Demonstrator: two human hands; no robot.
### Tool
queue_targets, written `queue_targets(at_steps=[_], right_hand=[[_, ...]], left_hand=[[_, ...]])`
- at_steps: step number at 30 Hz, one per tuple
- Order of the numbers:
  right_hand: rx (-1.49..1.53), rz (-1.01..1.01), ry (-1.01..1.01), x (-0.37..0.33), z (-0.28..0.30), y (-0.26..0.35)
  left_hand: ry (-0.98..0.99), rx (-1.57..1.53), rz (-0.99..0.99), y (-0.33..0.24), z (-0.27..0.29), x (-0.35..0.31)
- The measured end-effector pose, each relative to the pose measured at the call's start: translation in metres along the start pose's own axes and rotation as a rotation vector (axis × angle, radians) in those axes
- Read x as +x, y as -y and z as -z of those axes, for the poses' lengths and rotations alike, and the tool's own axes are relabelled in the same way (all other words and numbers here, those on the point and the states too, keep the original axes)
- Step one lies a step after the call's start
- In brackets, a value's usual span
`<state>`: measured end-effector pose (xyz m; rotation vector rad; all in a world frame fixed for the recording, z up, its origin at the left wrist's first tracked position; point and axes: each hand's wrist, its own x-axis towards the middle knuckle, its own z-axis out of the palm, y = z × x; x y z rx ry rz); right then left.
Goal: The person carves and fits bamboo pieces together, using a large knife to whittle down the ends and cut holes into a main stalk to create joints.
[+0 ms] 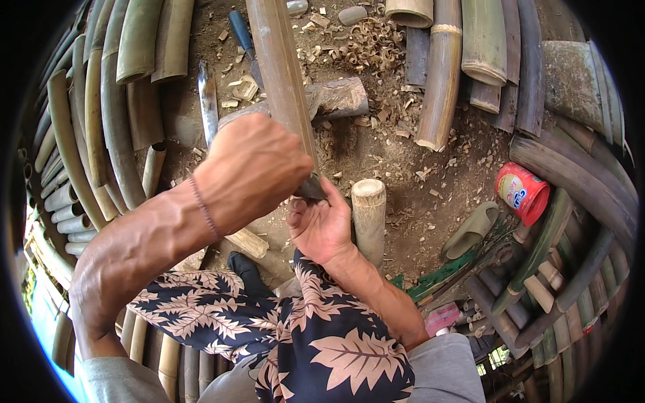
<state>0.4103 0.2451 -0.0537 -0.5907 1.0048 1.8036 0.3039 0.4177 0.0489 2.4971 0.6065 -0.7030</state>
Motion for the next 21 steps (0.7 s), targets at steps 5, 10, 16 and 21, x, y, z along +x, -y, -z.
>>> queue_targets(at_steps=[5, 10, 16, 21], right_hand=[[-0.130, -0.058, 0.185, 0.000, 0.022, -0.017], [-0.386, -0.257, 0.011, -0.002, 0.020, -0.019], [-0.937, -0.129, -0.301, -0.004, 0.012, -0.016], [-1.356, 0.084, -0.380, -0.009, 0.018, -0.014]], left_hand=[[0.063, 0.024, -0.038, 0.005, -0.018, -0.025], [0.141, -0.433, 0.091, 0.052, -0.097, -0.067], [-0.011, -0.902, 0.357, -0.011, -0.193, -0.087], [-0.206, -1.161, 0.595, -0.094, -0.230, -0.074]])
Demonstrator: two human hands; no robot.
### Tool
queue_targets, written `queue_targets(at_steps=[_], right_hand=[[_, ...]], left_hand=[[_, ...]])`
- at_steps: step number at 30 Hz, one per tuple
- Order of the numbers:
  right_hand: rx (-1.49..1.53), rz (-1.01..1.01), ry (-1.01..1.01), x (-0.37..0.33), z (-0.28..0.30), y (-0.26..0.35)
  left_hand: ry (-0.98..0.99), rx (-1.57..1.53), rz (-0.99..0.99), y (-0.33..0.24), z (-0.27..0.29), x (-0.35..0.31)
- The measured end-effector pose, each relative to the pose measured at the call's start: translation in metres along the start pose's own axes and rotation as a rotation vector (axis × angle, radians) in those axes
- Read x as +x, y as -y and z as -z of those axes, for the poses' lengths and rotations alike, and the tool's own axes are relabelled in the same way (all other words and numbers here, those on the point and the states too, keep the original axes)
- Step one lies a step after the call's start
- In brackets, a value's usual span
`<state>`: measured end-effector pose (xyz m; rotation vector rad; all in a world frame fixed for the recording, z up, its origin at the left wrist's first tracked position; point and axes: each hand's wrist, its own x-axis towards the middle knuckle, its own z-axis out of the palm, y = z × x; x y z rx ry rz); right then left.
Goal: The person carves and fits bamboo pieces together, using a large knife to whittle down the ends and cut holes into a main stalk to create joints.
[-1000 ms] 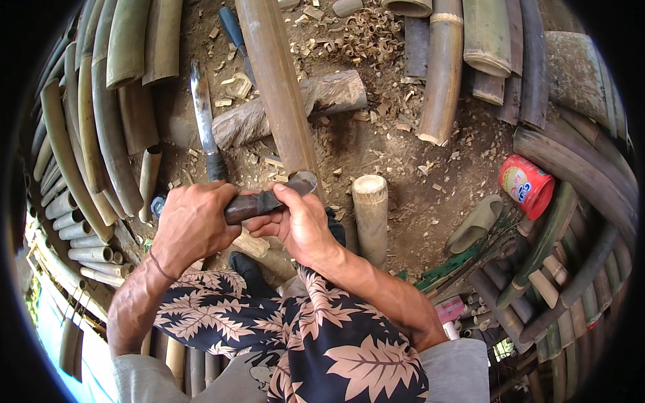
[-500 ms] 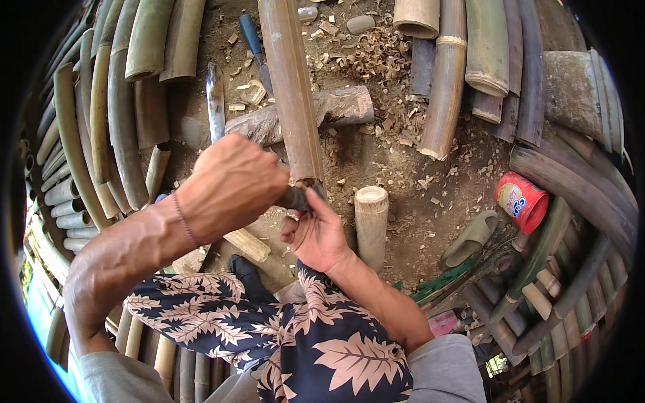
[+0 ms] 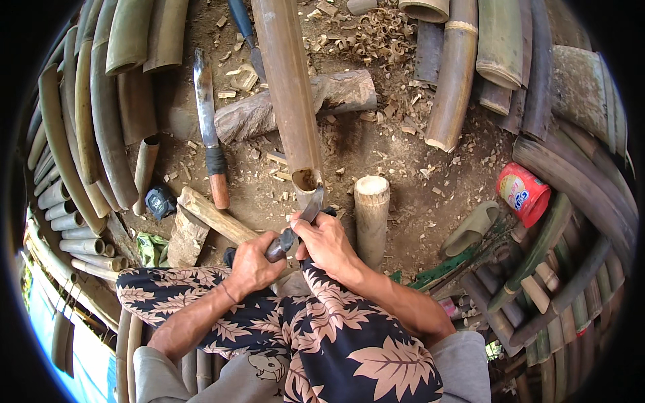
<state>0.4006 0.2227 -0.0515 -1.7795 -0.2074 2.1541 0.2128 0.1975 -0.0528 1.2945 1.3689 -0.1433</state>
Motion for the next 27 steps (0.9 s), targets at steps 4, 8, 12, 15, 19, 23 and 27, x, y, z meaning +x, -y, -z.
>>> queue_targets(at_steps=[4, 8, 12, 15, 19, 23, 27], right_hand=[[-0.308, 0.218, -0.140, 0.008, 0.009, -0.013], [-0.498, 0.237, -0.231, 0.012, 0.016, -0.012], [-0.387, 0.276, -0.121, 0.006, 0.016, -0.021], [0.096, 0.301, 0.163, 0.000, 0.009, -0.034], [0.618, -0.036, 0.435, 0.013, -0.007, -0.032], [0.658, -0.132, 0.475, 0.019, 0.002, -0.020], [0.313, -0.090, 0.247, 0.011, 0.014, -0.022]], left_hand=[[-0.134, -0.259, 0.088, -0.026, -0.052, -0.003], [-0.146, -0.249, 0.122, -0.041, -0.078, 0.001], [-0.168, 0.045, -0.097, -0.025, -0.060, -0.006], [-0.205, 0.549, -0.400, -0.010, 0.010, -0.009], [-0.011, 0.834, -0.375, -0.044, 0.096, -0.004], [0.331, 0.704, -0.297, -0.049, 0.121, 0.028], [0.257, 0.502, -0.269, -0.009, 0.065, 0.019]])
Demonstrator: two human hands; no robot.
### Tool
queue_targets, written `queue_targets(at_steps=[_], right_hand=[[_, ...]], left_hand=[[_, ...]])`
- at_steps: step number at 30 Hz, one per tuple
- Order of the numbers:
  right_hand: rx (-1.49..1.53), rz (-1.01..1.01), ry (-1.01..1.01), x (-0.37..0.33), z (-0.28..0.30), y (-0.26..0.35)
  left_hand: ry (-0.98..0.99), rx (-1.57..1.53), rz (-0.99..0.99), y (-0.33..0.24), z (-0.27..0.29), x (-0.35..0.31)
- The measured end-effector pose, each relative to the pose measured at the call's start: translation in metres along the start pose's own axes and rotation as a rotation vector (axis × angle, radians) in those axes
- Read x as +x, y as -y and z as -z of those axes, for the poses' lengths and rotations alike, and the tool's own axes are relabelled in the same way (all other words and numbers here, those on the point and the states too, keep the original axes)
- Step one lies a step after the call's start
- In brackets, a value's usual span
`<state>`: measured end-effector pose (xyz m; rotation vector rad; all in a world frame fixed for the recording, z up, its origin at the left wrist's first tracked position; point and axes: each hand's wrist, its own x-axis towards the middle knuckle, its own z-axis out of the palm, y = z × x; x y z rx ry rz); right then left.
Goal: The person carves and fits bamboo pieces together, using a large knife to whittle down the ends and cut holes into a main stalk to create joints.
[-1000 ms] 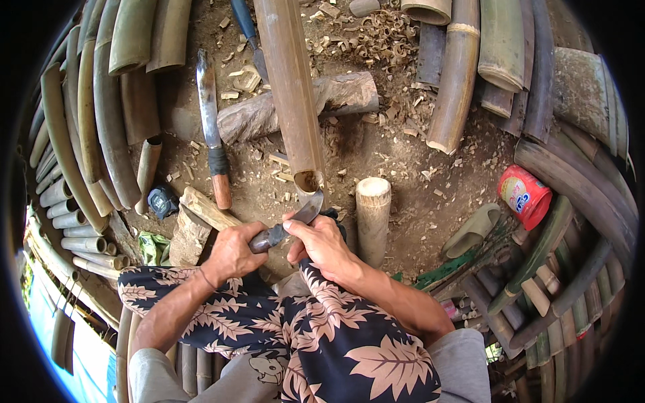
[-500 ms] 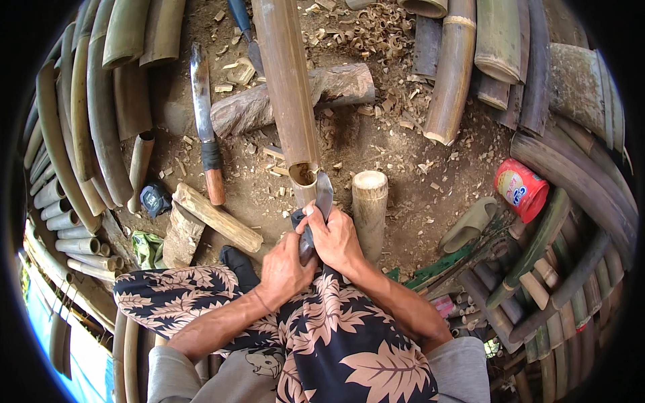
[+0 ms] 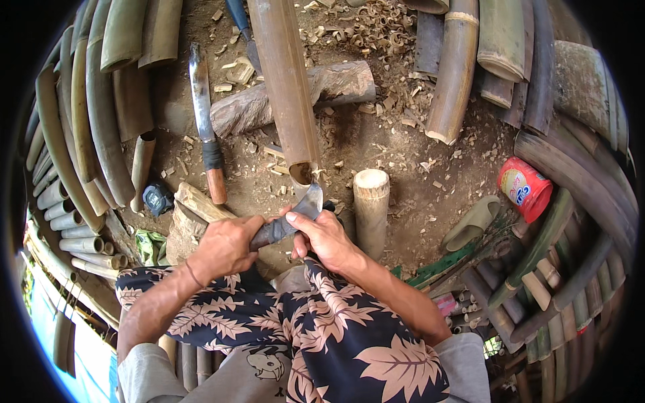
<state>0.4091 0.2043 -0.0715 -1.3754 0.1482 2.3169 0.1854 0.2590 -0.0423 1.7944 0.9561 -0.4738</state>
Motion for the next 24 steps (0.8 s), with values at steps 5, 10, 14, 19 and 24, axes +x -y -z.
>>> queue_targets(at_steps=[5, 10, 14, 19, 24], right_hand=[[0.002, 0.035, 0.079, -0.012, 0.007, 0.001], [0.316, -0.040, 0.223, 0.004, -0.014, 0.004], [0.146, 0.006, 0.092, 0.004, -0.014, 0.011], [-0.267, 0.044, -0.195, -0.004, -0.007, 0.017], [-0.847, 0.328, -0.394, -0.004, 0.013, 0.005]], left_hand=[[-0.234, 0.178, -0.084, -0.023, 0.003, -0.007], [0.025, 0.255, -0.021, -0.013, 0.067, -0.002], [0.164, 0.025, -0.004, 0.000, 0.058, 0.007], [0.072, -0.368, 0.188, -0.023, -0.019, 0.011], [-0.123, -0.710, 0.303, -0.074, -0.079, 0.027]])
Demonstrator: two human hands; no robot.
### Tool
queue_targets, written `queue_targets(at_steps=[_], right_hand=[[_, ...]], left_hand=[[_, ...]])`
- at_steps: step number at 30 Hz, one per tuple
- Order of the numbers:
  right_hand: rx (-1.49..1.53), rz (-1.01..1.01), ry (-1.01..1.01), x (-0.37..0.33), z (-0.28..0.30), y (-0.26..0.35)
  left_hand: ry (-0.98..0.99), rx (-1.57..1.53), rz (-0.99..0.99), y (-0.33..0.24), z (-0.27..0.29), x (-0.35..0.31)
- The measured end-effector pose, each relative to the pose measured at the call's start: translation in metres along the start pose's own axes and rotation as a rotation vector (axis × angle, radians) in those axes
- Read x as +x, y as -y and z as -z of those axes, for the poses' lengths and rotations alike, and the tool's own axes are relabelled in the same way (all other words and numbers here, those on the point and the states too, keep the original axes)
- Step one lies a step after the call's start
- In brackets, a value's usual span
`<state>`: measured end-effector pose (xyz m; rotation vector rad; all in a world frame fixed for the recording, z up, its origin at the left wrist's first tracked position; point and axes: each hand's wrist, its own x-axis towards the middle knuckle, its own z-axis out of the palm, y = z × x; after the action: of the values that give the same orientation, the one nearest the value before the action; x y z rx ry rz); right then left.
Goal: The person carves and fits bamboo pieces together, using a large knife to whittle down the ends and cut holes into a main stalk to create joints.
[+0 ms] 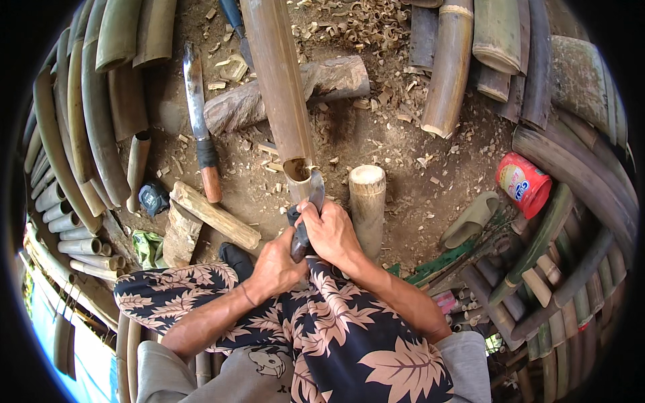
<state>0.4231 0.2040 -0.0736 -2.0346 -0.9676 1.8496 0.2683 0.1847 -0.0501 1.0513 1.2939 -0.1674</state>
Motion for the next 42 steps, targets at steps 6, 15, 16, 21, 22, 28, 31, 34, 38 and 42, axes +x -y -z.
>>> queue_targets(at_steps=[6, 15, 16, 21, 22, 28, 31, 34, 38, 42], right_hand=[[-0.127, 0.167, -0.050, -0.015, 0.015, -0.006], [-0.871, 1.030, -0.202, -0.116, 0.085, 0.058], [-0.943, 1.077, -0.156, -0.108, 0.084, 0.059], [-0.627, 1.092, -0.047, -0.060, 0.096, 0.033], [-0.520, 1.091, -0.112, -0.054, 0.096, 0.029], [0.274, 0.925, 0.035, -0.025, 0.061, 0.011], [0.509, 0.944, 0.083, -0.011, 0.043, 0.001], [0.553, 0.998, 0.114, 0.002, 0.030, -0.005], [0.575, 1.033, 0.134, 0.014, 0.017, -0.005], [0.539, 1.106, 0.165, 0.021, 0.021, -0.006]], left_hand=[[-0.229, -0.013, -0.135, -0.007, -0.052, -0.003], [-0.179, 0.170, -0.421, -0.076, 0.011, -0.053], [-0.097, 0.196, -0.462, -0.080, 0.014, -0.055], [-0.022, -0.628, -0.398, -0.072, 0.044, -0.085], [-0.140, -0.810, -0.485, -0.050, 0.046, -0.073], [-0.484, -0.591, -0.250, 0.074, -0.007, 0.025], [-0.402, -0.634, -0.274, 0.072, -0.028, 0.046], [-0.402, -0.570, -0.236, 0.068, -0.032, 0.057], [-0.371, -0.631, -0.273, 0.075, -0.035, 0.069], [-0.366, -0.641, -0.279, 0.076, -0.039, 0.072]])
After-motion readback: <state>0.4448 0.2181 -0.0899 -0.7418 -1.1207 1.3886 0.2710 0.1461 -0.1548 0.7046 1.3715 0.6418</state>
